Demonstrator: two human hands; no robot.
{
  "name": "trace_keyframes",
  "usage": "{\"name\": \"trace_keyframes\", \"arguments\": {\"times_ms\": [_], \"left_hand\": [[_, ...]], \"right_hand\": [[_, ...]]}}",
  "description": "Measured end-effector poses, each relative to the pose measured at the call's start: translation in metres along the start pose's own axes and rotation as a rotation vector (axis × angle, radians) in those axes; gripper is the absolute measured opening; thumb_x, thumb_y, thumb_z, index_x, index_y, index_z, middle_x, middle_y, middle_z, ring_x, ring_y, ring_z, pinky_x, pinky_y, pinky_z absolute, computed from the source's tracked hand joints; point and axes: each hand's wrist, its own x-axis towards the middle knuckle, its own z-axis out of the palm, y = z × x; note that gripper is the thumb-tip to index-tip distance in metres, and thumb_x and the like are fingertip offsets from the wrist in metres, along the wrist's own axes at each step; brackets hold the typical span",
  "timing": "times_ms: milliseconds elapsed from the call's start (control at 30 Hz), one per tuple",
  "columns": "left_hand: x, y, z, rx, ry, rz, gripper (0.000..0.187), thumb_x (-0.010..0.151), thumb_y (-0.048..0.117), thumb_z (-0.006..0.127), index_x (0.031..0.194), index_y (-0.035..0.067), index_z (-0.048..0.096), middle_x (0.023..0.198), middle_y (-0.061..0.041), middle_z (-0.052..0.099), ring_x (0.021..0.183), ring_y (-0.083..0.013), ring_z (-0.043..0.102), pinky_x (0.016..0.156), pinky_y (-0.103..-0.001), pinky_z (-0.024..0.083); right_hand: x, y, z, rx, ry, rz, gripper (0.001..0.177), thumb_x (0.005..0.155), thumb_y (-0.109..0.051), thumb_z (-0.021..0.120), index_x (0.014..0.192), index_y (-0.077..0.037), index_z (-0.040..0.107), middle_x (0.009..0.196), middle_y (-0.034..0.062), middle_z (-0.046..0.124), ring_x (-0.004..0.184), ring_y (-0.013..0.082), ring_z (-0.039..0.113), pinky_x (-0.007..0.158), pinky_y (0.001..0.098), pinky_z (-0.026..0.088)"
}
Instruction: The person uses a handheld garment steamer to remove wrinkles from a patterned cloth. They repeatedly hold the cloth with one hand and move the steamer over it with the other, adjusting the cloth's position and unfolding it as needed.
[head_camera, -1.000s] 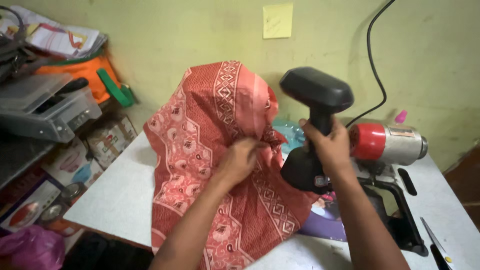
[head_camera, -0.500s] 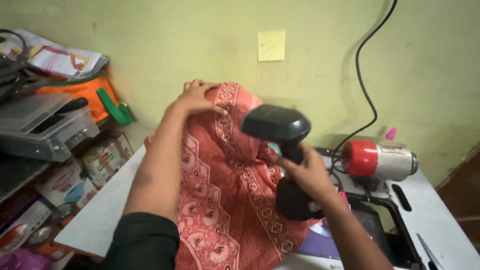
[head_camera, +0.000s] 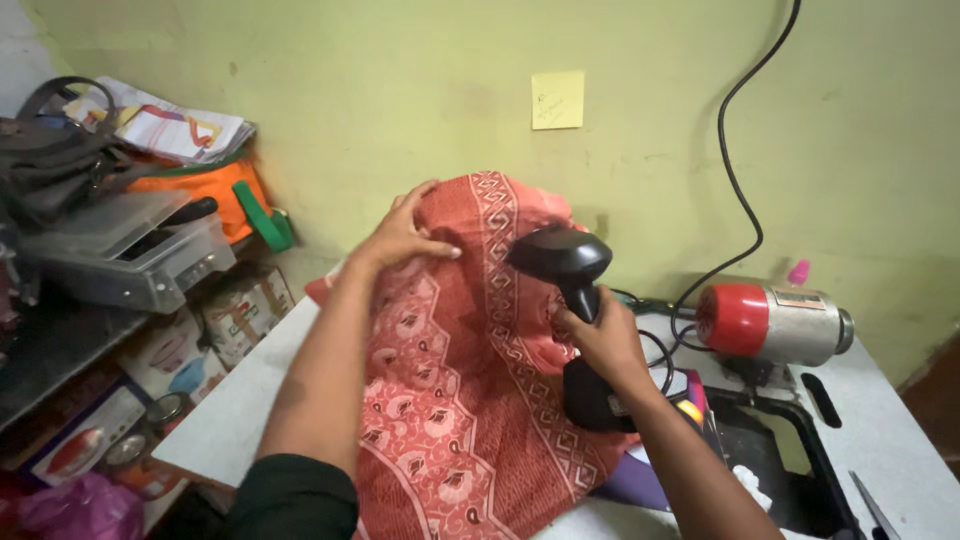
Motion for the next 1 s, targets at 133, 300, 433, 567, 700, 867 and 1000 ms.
{"name": "trace_keyframes", "arguments": {"times_ms": [133,300,433,567,700,867,1000], "left_hand": [[-0.023,0.033,0.014,0.043,0.148,0.063,0.108,0.054,0.028,0.097,0.151,0.023,0.05,0.146,-0.017,0.046,0.108,-0.0223,0.064,0.093,-0.031,0.055],[-0.059,0.049,-0.025,-0.089,0.021,-0.05,0.097,0.06,0.03,0.088,0.148,0.012,0.05,0.13,-0.021,0.071,0.102,-0.0214,0.07,0.082,-0.031,0.057],[-0.083,0.002,-0.034,-0.237,0.091,-0.1,0.1,0.065,0.029,0.089,0.152,0.008,0.043,0.144,-0.021,0.058,0.12,-0.0252,0.064,0.096,-0.037,0.051],[-0.092,-0.052,-0.023,-0.407,0.305,-0.057,0.115,0.073,0.028,0.091,0.163,0.011,0.021,0.157,-0.025,0.036,0.144,-0.026,0.038,0.115,-0.038,0.036],[-0.09,-0.069,-0.006,-0.666,0.369,0.06,0.124,0.072,0.025,0.09,0.163,0.011,0.008,0.161,-0.026,0.026,0.149,-0.0304,0.032,0.117,-0.04,0.037],[-0.103,-0.051,0.011,-0.573,0.504,0.053,0.123,0.07,0.03,0.089,0.164,0.009,0.014,0.164,-0.026,0.028,0.149,-0.0346,0.036,0.116,-0.042,0.042],[-0.118,-0.033,0.028,-0.482,0.577,0.153,0.133,0.068,0.039,0.092,0.163,0.009,0.004,0.163,-0.027,0.019,0.149,-0.0367,0.03,0.118,-0.045,0.037]], "right_hand": [[-0.004,-0.006,-0.003,-0.081,0.025,-0.045,0.042,0.079,-0.034,0.078,0.1,0.001,0.066,0.073,0.015,0.073,0.064,0.0206,0.072,0.062,0.0381,0.056],[-0.023,-0.029,-0.01,-0.155,0.05,-0.178,0.053,0.079,-0.039,0.082,0.105,0.003,0.064,0.079,0.0205,0.071,0.07,0.0268,0.07,0.067,0.0406,0.054],[-0.038,-0.045,-0.007,-0.13,-0.049,-0.141,0.054,0.078,-0.038,0.08,0.113,0.0,0.064,0.081,0.0186,0.072,0.07,0.0242,0.071,0.066,0.039,0.054],[-0.052,-0.055,0.001,-0.051,-0.095,-0.143,0.056,0.079,-0.039,0.081,0.118,-0.001,0.065,0.08,0.0117,0.072,0.07,0.0211,0.067,0.065,0.0358,0.053],[-0.059,-0.06,0.0,0.153,-0.117,-0.017,0.056,0.081,-0.035,0.08,0.125,-0.006,0.061,0.075,0.0051,0.063,0.061,0.0175,0.057,0.054,0.036,0.044],[-0.056,-0.053,-0.01,0.729,-0.315,0.235,0.036,0.089,-0.034,0.068,0.11,-0.006,0.059,0.077,0.0053,0.063,0.061,0.0167,0.061,0.054,0.0323,0.051],[-0.042,-0.039,-0.018,0.834,-0.394,0.145,0.038,0.084,-0.021,0.068,0.117,-0.007,0.055,0.081,0.0067,0.063,0.064,0.0177,0.061,0.057,0.033,0.052]]}}
